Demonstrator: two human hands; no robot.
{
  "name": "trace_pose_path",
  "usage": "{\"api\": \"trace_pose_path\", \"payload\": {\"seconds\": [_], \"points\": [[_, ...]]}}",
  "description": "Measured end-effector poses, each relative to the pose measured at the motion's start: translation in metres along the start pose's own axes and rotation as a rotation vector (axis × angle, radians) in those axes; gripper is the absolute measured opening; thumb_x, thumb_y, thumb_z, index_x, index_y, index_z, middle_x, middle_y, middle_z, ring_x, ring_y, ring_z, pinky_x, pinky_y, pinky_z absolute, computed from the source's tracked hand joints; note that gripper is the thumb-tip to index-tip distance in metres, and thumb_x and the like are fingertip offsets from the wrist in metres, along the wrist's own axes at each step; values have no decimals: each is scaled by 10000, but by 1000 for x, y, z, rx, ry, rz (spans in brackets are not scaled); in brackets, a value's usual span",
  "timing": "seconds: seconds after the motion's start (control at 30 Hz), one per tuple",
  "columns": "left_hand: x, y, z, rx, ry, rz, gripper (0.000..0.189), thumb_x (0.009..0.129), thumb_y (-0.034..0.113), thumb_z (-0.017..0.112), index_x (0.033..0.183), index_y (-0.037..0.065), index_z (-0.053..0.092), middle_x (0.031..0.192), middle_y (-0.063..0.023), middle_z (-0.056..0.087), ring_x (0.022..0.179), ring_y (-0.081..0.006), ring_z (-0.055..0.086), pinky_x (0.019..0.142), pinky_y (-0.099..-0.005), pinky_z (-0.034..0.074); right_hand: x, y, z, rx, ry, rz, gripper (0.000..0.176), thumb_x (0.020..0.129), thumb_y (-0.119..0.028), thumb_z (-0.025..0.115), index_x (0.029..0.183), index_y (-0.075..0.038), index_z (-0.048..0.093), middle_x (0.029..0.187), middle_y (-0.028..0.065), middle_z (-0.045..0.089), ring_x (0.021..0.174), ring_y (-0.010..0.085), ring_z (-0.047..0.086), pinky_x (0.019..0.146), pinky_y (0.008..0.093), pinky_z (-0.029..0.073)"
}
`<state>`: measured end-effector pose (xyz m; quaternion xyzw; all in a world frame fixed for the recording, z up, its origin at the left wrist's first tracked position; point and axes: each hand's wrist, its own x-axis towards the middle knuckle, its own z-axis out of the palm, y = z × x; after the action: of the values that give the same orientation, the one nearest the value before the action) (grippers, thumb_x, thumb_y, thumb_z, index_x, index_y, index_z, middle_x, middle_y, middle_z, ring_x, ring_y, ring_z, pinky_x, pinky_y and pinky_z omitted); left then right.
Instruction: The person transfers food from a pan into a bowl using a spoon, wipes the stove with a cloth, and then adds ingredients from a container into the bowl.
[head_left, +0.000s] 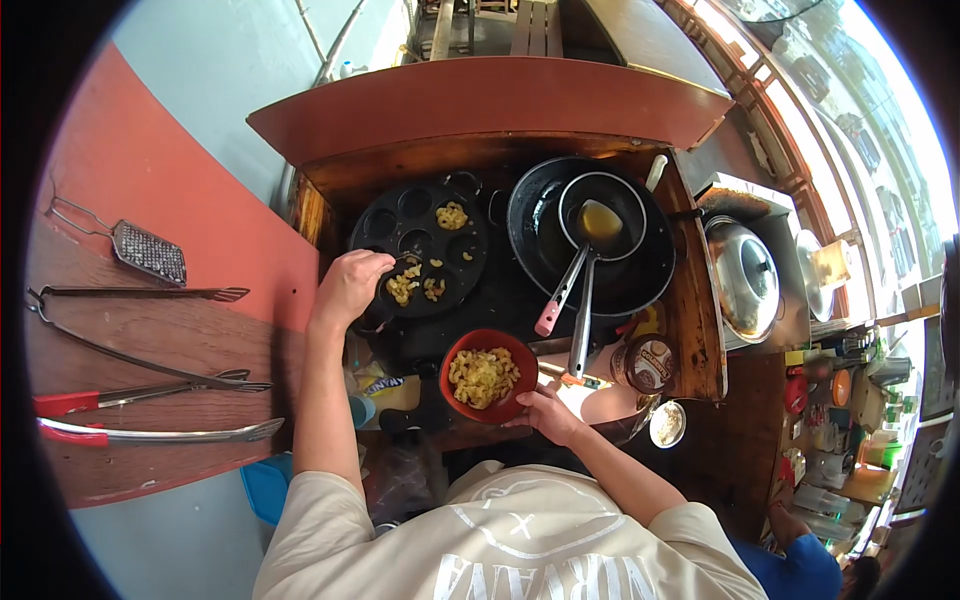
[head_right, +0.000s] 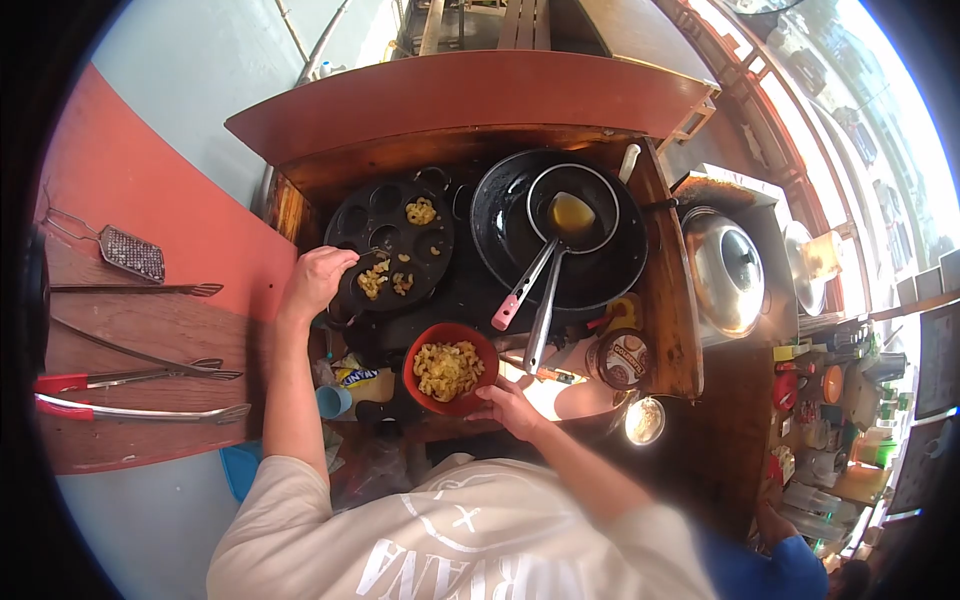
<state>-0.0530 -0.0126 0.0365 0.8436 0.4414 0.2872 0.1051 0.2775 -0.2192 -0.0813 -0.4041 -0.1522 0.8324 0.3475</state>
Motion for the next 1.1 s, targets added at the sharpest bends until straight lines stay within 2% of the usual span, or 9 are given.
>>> {"api": "trace_pose_path", "payload": {"seconds": [0.13, 0.3, 0.43, 0.53, 0.67, 0.73, 0.83, 0.93, 1.1], "points": [[-4, 20, -14, 11, 44, -8, 92, 839, 8, 673, 924, -16, 697, 853, -169, 700, 794, -337, 675, 699, -412, 545, 0, 2, -1, -7, 24, 12, 421, 957, -147, 540, 1343, -4, 455, 1277, 142, 585, 1133, 275, 618, 925, 445, 556], [-10, 24, 13, 36, 28, 174, 207, 785, -40, 625, 973, 7, 699, 846, -111, 693, 808, -284, 657, 749, -377, 538, 3, 1, 5, -22, 37, 12, 432, 961, -144, 534, 1357, -3, 436, 1288, 144, 577, 1137, 275, 617, 925, 446, 557], [-31, 26, 3, 63, -9, 169, 197, 798, -34, 627, 975, 9, 700, 858, -108, 699, 812, -282, 660, 739, -384, 541, 4, 0, 7, -25, 17, 4, 430, 963, -142, 527, 1359, -4, 431, 1294, 144, 575, 1141, 271, 616, 923, 444, 557], [-48, 26, -11, 77, -12, 73, 203, 801, -42, 640, 987, 9, 701, 878, -110, 704, 821, -281, 663, 730, -386, 544, 5, 0, 10, -16, 10, -1, 428, 964, -146, 524, 1358, -9, 432, 1299, 142, 574, 1144, 267, 616, 925, 444, 555], [-55, 16, 0, 118, 149, 20, 212, 801, -44, 668, 1005, 6, 697, 880, -125, 700, 831, -298, 664, 728, -386, 546, 13, 3, 11, -35, 3, 20, 426, 964, -148, 522, 1361, -20, 433, 1300, 139, 575, 1153, 263, 612, 926, 445, 551], [-57, 11, 9, 152, 178, 67, 207, 801, -38, 675, 1004, 3, 694, 868, -125, 694, 824, -300, 662, 728, -392, 545, 16, 3, 15, -1, 9, 17, 471, 947, -156, 570, 1374, -20, 422, 1231, 142, 595, 1049, 269, 641, 870, 411, 568], [-72, 19, 5, 168, 146, 45, 187, 812, -30, 674, 997, -5, 692, 857, -129, 689, 812, -302, 659, 729, -395, 544, 17, 1, 16, -7, 15, 20, 469, 947, -159, 575, 1369, -19, 425, 1220, 146, 604, 987, 278, 661, 868, 406, 569], [-90, 20, 6, 173, 126, 8, 198, 816, -29, 677, 1010, 6, 692, 852, -129, 686, 816, -304, 659, 733, -395, 545, 20, 1, 17, 7, 24, 28, 481, 946, -159, 577, 1376, -14, 416, 1212, 154, 606, 950, 282, 671, 865, 407, 572], [-87, 24, 24, 194, 254, 69, 202, 809, -39, 683, 1004, 10, 696, 865, -115, 690, 824, -291, 665, 747, -397, 544, 32, 0, 26, -19, 27, 28, 499, 942, -164, 583, 1377, 1, 401, 1215, 167, 597, 942, 287, 674, 860, 407, 580]]}}
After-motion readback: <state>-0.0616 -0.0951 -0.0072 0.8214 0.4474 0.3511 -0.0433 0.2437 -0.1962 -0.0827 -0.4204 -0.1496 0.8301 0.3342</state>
